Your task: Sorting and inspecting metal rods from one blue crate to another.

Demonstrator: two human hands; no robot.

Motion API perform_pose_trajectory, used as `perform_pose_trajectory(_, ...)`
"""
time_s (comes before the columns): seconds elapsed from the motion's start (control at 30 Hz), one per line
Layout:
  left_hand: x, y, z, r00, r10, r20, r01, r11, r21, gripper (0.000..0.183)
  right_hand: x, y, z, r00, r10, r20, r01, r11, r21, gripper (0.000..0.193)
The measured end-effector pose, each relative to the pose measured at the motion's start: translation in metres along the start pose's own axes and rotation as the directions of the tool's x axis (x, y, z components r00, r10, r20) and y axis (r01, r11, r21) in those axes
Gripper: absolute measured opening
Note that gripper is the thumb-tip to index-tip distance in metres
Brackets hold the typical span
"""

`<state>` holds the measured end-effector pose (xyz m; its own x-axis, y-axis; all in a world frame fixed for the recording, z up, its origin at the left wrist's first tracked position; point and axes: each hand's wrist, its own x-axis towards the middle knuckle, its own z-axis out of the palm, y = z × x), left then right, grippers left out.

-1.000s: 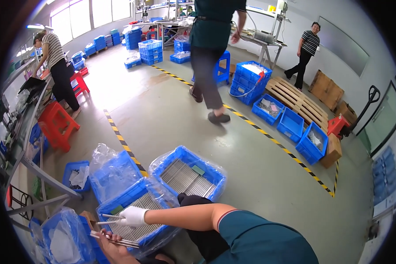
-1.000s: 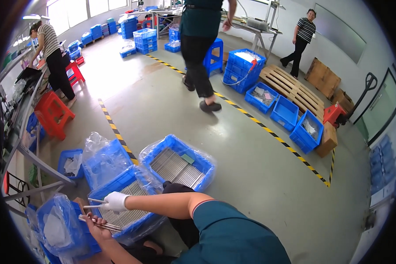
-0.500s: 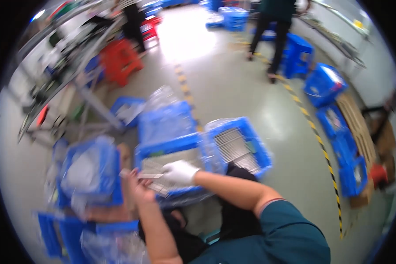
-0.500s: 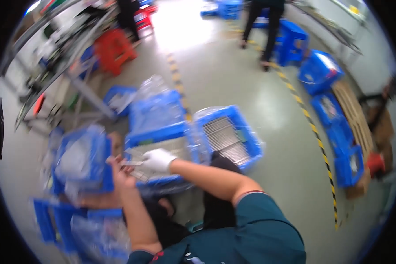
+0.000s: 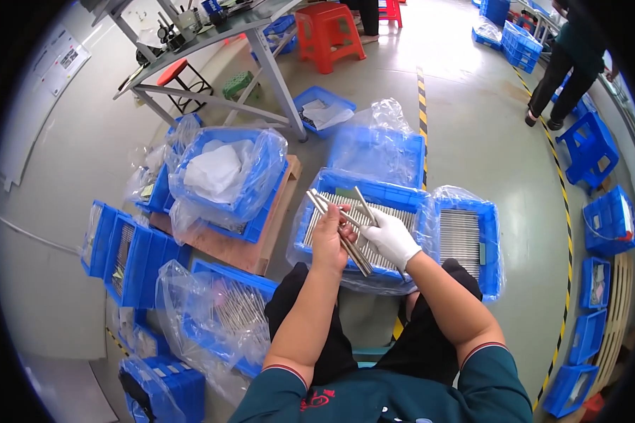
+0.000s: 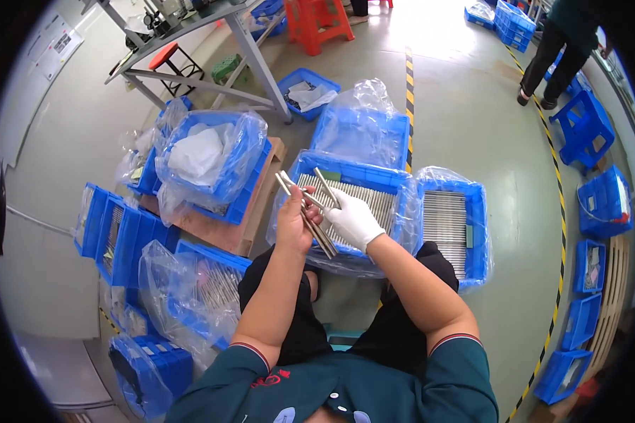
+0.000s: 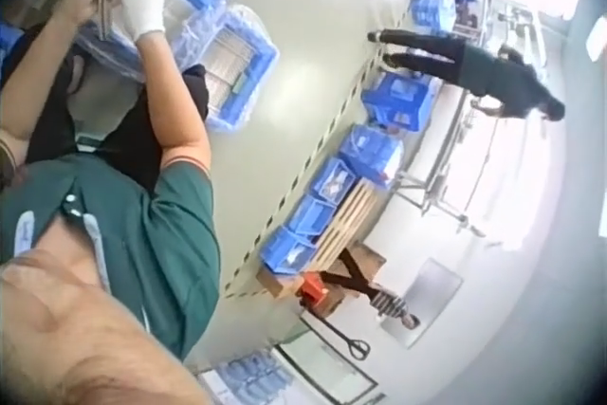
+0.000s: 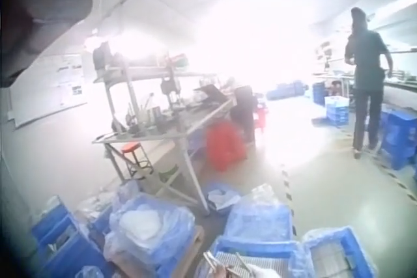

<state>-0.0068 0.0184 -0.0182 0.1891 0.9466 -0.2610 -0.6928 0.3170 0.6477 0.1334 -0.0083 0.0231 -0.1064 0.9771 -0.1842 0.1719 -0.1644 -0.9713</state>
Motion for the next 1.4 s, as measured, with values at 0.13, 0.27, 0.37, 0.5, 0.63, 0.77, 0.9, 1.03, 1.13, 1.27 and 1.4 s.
perform_pose_trajectory(0.13, -0.006, -0.008, 0.014, 0.999, -0.024, 0.027, 0.021, 0.995, 0.097, 0.035, -0.001, -0.01, -0.005, 0.996, 0.085, -0.01, -0.083, 0.99, 0.117, 0.041)
perform_pose_trajectory(0.27, -0.007, -0.007, 0.014, 0.998, -0.069, 0.014, 0.066, 0.987, 0.148, 0.037, 0.0, -0.006, -0.01, 0.987, 0.154, 0.054, -0.163, 0.956, 0.244, 0.039)
perform_pose_trajectory(0.37, -0.008, -0.007, 0.011, 0.997, -0.074, 0.033, 0.066, 0.978, 0.197, 0.036, -0.005, -0.019, -0.008, 0.987, 0.157, 0.039, -0.162, 0.954, 0.252, 0.04)
perform_pose_trajectory(0.5, -0.011, -0.024, 0.017, 0.999, -0.015, 0.05, -0.006, 0.918, 0.397, 0.033, 0.003, -0.004, -0.006, 0.992, 0.117, -0.053, -0.098, 0.955, 0.278, 0.043)
perform_pose_trajectory(0.63, -0.011, -0.027, 0.015, 0.998, -0.039, 0.039, 0.028, 0.967, 0.252, 0.03, 0.002, -0.005, -0.007, 0.974, 0.221, 0.042, -0.222, 0.911, 0.349, 0.045)
perform_pose_trajectory(0.77, -0.008, -0.02, 0.013, 0.998, -0.055, 0.009, 0.051, 0.973, 0.225, 0.033, 0.006, -0.008, -0.022, 0.97, 0.215, -0.115, -0.195, 0.967, 0.164, 0.031)
perform_pose_trajectory(0.9, -0.012, -0.014, 0.011, 0.972, -0.225, 0.068, 0.197, 0.936, 0.291, 0.034, 0.016, -0.011, -0.039, 0.967, 0.244, 0.076, -0.256, 0.923, 0.287, 0.03)
perform_pose_trajectory(1.03, -0.016, -0.021, 0.019, 0.897, -0.428, 0.107, 0.389, 0.882, 0.264, 0.034, 0.019, -0.008, -0.03, 0.957, 0.279, 0.079, -0.288, 0.894, 0.343, 0.028)
perform_pose_trajectory(1.13, -0.018, -0.023, 0.017, 0.904, -0.406, 0.137, 0.358, 0.891, 0.28, 0.032, 0.021, -0.006, -0.024, 0.958, 0.286, -0.01, -0.26, 0.885, 0.385, 0.027)
perform_pose_trajectory(1.27, -0.03, -0.026, 0.021, 0.872, -0.457, 0.174, 0.387, 0.863, 0.325, 0.03, 0.057, 0.027, -0.051, 0.918, 0.255, -0.303, -0.081, 0.87, 0.486, 0.031)
perform_pose_trajectory(1.4, -0.027, -0.017, 0.013, 0.792, -0.508, 0.339, 0.474, 0.861, 0.183, 0.033, 0.057, 0.03, -0.114, 0.922, 0.234, -0.309, 0.007, 0.788, 0.616, 0.033)
